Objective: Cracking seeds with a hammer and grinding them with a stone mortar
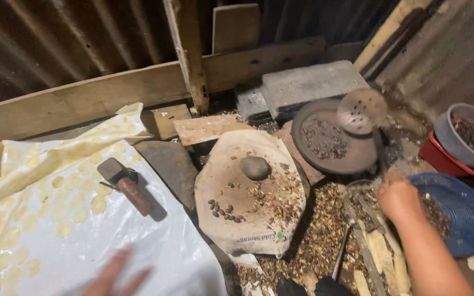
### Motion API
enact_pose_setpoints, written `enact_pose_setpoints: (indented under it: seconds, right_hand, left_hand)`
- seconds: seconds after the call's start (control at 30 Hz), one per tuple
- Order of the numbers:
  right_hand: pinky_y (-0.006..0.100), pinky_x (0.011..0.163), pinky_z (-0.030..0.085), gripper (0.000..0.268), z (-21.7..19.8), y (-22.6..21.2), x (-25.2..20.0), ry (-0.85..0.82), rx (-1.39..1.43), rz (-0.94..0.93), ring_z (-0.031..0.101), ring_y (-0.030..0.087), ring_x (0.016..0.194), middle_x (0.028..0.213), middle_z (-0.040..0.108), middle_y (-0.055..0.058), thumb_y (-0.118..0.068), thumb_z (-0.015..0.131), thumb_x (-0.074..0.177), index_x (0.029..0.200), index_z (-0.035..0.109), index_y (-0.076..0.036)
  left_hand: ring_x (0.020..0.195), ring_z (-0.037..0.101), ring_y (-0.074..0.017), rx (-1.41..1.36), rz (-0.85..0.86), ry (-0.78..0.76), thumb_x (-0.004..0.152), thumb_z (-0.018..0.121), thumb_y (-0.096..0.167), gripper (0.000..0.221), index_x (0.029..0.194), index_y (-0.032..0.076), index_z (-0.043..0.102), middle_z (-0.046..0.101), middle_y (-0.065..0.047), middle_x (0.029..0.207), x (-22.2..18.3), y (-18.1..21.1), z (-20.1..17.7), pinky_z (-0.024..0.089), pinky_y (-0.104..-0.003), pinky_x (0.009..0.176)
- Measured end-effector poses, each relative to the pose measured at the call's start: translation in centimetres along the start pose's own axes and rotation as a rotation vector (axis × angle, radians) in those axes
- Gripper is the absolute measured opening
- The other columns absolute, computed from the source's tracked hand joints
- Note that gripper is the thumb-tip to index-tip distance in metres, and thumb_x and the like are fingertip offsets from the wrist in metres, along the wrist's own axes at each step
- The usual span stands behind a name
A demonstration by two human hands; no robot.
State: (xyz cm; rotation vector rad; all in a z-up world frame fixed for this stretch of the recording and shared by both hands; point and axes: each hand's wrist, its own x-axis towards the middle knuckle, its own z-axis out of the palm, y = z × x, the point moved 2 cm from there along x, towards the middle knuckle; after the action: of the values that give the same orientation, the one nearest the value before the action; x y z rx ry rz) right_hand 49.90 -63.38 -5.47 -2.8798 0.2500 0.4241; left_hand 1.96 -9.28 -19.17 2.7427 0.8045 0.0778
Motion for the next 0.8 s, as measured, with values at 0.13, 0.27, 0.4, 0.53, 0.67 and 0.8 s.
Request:
enact_pose_setpoints:
  seconds: [0.13,0.27,0.4,0.53,0.67,0.8]
  right_hand:
    - [0.051,0.118,0.044,0.070,-3.9,-0.1,-1.3,-0.058,-0.291,0.002,0.061,0.036,0.133,0.149,0.059,0.019,-0.011,0.068,0.092,0.157,0.044,-0.024]
    - [0.033,0.064,0.061,0.032,-2.3,3.9,3.5,-0.235,-0.342,-0.053,0.073,0.020,0.064,0.083,0.080,0.009,-0.022,0.055,0.102,0.128,0.073,-0.023]
    - [0.032,0.033,0.026,0.038,-3.7,1.6,1.3,-0.487,0.365,0.021,0.039,0.020,0.041,0.060,0.057,0.013,-0.009,0.060,0.100,0.135,0.074,-0.011]
    - [0.026,0.027,0.023,0.031,-1.8,-0.4,1.1,-0.558,0.618,0.072,0.034,0.014,0.037,0.061,0.060,0.014,-0.010,0.056,0.106,0.128,0.075,0.002]
    - [0.025,0.031,0.031,0.041,-1.9,-2.0,-2.1,-0.452,0.731,0.134,0.042,0.015,0.044,0.077,0.067,0.017,-0.004,0.052,0.106,0.146,0.061,-0.004]
    - [0.027,0.047,0.054,0.045,-1.5,-0.9,-4.5,-0.102,0.102,-0.061,0.059,0.018,0.052,0.111,0.072,0.024,-0.008,0.055,0.104,0.149,0.052,-0.007]
  left_hand:
    - [0.132,0.064,-0.0211,-0.123,0.014,0.086,0.062,0.089,0.050,0.074,0.130,0.029,0.070,0.071,0.000,0.134,-0.4,5.1,2.4,0.055,-0.040,0.109]
    - [0.134,0.060,-0.0168,0.048,0.127,0.048,0.070,0.080,0.055,0.062,0.128,0.037,0.068,0.067,0.009,0.137,-0.8,5.6,2.2,0.053,-0.039,0.111]
    - [0.137,0.056,-0.0099,0.182,0.062,-0.105,0.077,0.073,0.064,0.062,0.135,0.048,0.058,0.062,0.016,0.143,-0.7,5.3,3.6,0.051,-0.037,0.115]
    - [0.133,0.062,-0.0117,0.134,-0.119,-0.168,0.073,0.077,0.067,0.072,0.141,0.054,0.054,0.062,0.006,0.144,-1.3,5.0,5.1,0.053,-0.036,0.115]
    - [0.138,0.054,-0.0029,0.281,0.043,-0.073,0.080,0.064,0.069,0.062,0.138,0.048,0.054,0.064,0.026,0.137,-0.7,9.2,1.0,0.054,-0.040,0.114]
    - [0.133,0.059,-0.0148,0.146,0.021,-0.120,0.075,0.076,0.062,0.069,0.139,0.045,0.056,0.063,0.011,0.141,-0.8,5.0,6.2,0.052,-0.036,0.113]
